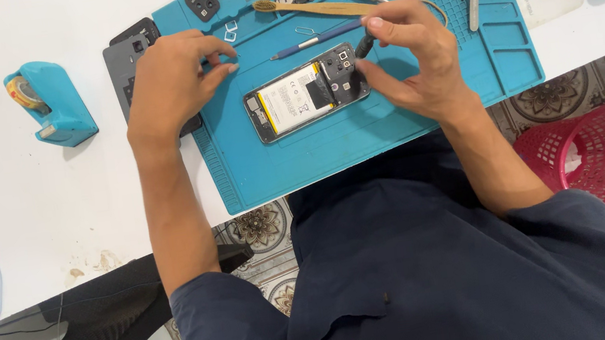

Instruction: The person uses a screwdriver to remove screws from the back of a disassembled smartphone. They place the screws on a blue mat and then pick up a second smartphone to compare the two devices.

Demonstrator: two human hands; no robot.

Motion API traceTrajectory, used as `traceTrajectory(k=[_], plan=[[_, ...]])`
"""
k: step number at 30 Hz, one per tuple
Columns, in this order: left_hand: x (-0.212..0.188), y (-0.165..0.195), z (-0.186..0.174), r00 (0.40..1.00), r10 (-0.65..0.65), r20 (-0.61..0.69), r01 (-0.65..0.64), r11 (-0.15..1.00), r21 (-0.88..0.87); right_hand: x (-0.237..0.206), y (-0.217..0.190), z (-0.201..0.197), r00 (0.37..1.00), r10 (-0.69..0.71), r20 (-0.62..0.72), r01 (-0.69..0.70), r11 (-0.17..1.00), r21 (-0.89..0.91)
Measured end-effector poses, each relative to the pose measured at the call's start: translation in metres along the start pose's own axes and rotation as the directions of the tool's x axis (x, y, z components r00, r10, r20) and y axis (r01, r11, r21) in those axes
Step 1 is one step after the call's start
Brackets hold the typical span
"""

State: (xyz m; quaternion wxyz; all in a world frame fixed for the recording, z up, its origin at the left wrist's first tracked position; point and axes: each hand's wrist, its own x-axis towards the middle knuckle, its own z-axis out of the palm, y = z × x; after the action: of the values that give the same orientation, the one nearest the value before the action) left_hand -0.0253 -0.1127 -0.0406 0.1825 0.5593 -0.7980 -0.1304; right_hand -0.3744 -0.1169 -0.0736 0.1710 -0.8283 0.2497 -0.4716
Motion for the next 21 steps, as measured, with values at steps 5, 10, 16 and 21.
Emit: traceTrajectory(k=[5, 10, 16, 21], plan=[[0.002, 0.001, 0.006, 0.998, 0.033, -0.050, -0.033, 0.999, 0.007, -0.001, 0.001, 0.003, 1.000, 0.007, 0.000, -0.007, 1.000, -0.028], [0.003, 0.001, 0.011, 0.993, 0.058, -0.104, -0.057, 0.998, 0.017, 0.001, -0.001, 0.000, 1.000, -0.021, -0.021, 0.023, 0.997, 0.069], [0.008, 0.007, 0.018, 0.964, 0.191, -0.185, -0.176, 0.980, 0.097, 0.009, -0.008, 0.000, 1.000, -0.004, 0.003, 0.005, 1.000, -0.030], [0.008, 0.021, 0.016, 0.960, 0.152, -0.237, -0.162, 0.987, -0.023, 0.010, -0.012, -0.001, 0.997, -0.037, 0.074, 0.034, 0.998, 0.046]])
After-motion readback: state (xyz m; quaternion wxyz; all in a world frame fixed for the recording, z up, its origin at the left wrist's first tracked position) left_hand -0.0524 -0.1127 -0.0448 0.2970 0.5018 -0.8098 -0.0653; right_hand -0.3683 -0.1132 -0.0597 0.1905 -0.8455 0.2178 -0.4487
